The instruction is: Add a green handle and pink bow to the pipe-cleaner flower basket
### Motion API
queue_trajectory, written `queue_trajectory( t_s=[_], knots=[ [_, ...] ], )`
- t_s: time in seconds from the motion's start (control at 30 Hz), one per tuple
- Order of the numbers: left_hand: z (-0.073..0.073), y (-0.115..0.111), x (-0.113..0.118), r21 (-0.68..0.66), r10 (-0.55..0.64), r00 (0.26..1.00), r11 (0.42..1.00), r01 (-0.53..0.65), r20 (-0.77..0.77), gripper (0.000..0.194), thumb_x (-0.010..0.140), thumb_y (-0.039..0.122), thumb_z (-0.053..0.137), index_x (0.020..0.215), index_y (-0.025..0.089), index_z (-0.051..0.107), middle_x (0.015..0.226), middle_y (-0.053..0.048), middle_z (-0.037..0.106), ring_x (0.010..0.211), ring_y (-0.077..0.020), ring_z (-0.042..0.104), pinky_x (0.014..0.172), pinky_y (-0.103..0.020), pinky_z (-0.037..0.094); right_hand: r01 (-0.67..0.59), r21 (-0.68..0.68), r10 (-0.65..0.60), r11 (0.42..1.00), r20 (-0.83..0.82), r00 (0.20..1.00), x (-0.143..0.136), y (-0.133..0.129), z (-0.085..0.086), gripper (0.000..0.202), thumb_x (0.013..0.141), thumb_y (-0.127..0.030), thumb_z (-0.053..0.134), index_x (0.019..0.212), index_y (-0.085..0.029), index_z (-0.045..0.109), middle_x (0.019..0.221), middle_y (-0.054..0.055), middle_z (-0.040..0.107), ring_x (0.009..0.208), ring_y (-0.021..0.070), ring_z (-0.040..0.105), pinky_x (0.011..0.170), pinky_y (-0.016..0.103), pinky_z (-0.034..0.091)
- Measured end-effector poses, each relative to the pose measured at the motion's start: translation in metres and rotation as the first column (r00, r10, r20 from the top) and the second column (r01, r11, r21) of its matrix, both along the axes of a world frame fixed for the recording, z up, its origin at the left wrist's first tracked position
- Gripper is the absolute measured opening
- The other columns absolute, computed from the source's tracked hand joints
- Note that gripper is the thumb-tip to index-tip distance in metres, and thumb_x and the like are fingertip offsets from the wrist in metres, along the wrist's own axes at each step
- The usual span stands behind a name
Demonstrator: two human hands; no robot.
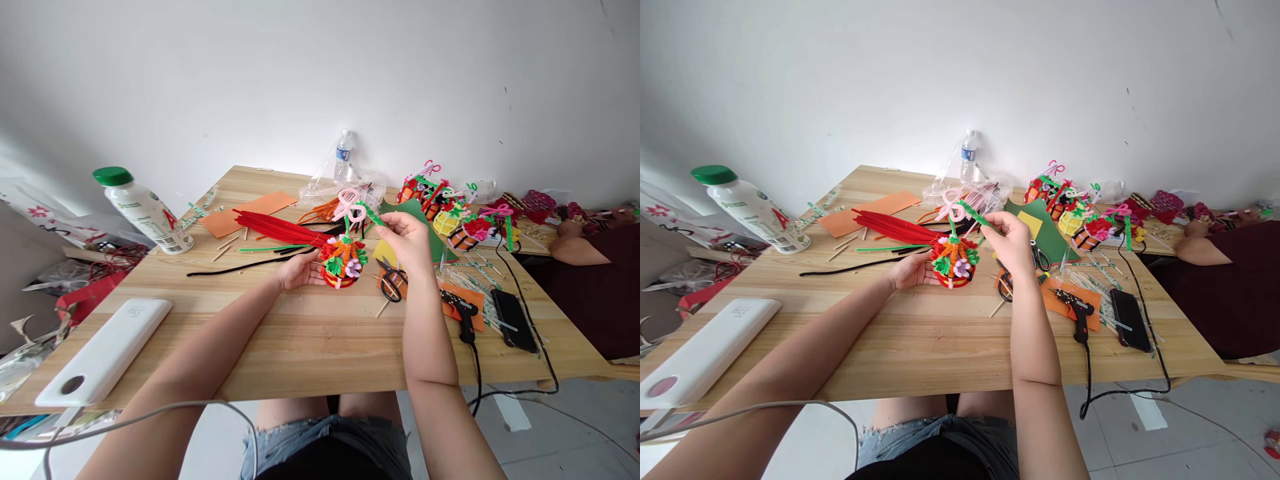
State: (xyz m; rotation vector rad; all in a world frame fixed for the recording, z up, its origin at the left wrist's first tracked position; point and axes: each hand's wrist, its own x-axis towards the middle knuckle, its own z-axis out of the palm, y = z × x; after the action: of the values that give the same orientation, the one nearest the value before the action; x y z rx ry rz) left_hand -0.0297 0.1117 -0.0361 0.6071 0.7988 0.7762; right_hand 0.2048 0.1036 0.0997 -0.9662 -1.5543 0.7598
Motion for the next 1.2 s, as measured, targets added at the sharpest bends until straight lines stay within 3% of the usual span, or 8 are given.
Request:
queue_trajectory(
  t_s=[0.3,0.43,0.57,0.67,0.77,1.0,1.2],
  knots=[
    [0.003,0.003,-0.009,0.01,-0.036,0.997,0.999,0.037,-0.072,0.039,0.086,0.047,0.052,0.091,0.01,0.063,0.076,-0.016,0.071,0.066,-0.0255,0.07,0.067,-0.039,0.056,-0.01,-0.01,0.01,1.0,0.01,1.0,-0.001,-0.003,0.003,0.02,0.066,-0.029,0.074,0.082,-0.02,0.067,0.082,0.002,0.07,0.077,0.0165,0.064,0.072,0.031,0.053],
    [0.006,0.005,-0.007,0.051,0.145,0.983,0.989,-0.14,-0.114,0.032,0.089,0.038,0.05,0.088,0.01,0.065,0.076,-0.013,0.071,0.067,-0.022,0.069,0.069,-0.037,0.056,-0.012,-0.005,0.012,1.0,0.009,1.0,0.0,-0.002,0.002,0.019,0.066,-0.028,0.074,0.082,-0.019,0.067,0.081,0.002,0.07,0.076,0.0161,0.064,0.072,0.031,0.052],
    [0.009,0.004,-0.004,0.214,0.317,0.947,0.93,-0.3,-0.049,0.028,0.089,0.032,0.052,0.085,0.01,0.069,0.088,-0.013,0.073,0.082,-0.0199,0.069,0.082,-0.032,0.052,-0.013,0.007,0.013,1.0,0.02,1.0,0.001,0.001,-0.001,0.022,0.066,-0.03,0.075,0.084,-0.02,0.068,0.082,0.002,0.069,0.076,0.0162,0.064,0.072,0.031,0.052],
    [0.011,0.001,-0.003,0.316,0.291,0.956,0.904,-0.289,0.041,0.034,0.087,0.038,0.054,0.092,0.01,0.071,0.103,-0.014,0.071,0.1,-0.0231,0.065,0.093,-0.033,0.046,-0.031,0.003,0.031,1.0,0.018,0.999,0.002,0.003,-0.003,0.024,0.065,-0.033,0.075,0.084,-0.02,0.068,0.082,0.002,0.069,0.077,0.0165,0.064,0.072,0.031,0.053],
    [0.013,-0.001,-0.002,0.351,0.283,0.957,0.892,-0.285,0.06,0.041,0.086,0.046,0.053,0.092,0.01,0.071,0.104,-0.014,0.071,0.101,-0.0254,0.064,0.094,-0.035,0.044,-0.063,-0.003,0.063,0.998,0.008,0.998,0.002,0.006,-0.004,0.027,0.063,-0.036,0.077,0.082,-0.02,0.067,0.081,0.002,0.069,0.078,0.017,0.064,0.075,0.033,0.053],
    [0.008,0.001,-0.002,0.3,0.3,0.953,0.906,-0.297,0.036,0.041,0.088,0.045,0.05,0.091,0.01,0.07,0.096,-0.013,0.072,0.091,-0.0216,0.066,0.086,-0.031,0.047,-0.145,0.018,0.145,0.989,-0.056,0.988,0.004,0.024,-0.016,0.034,0.06,-0.043,0.08,0.081,-0.021,0.067,0.083,0.002,0.068,0.081,0.0162,0.063,0.079,0.033,0.051],
    [0.005,0.0,0.0,0.269,0.249,0.968,0.934,-0.236,-0.015,0.044,0.088,0.048,0.048,0.089,0.011,0.071,0.1,-0.014,0.071,0.095,-0.023,0.065,0.088,-0.033,0.045,-0.213,-0.005,0.21,0.977,-0.149,0.966,0.004,0.032,-0.026,0.033,0.059,-0.042,0.081,0.08,-0.021,0.066,0.08,0.0,0.068,0.076,0.014,0.062,0.079,0.032,0.05]
  ],
)
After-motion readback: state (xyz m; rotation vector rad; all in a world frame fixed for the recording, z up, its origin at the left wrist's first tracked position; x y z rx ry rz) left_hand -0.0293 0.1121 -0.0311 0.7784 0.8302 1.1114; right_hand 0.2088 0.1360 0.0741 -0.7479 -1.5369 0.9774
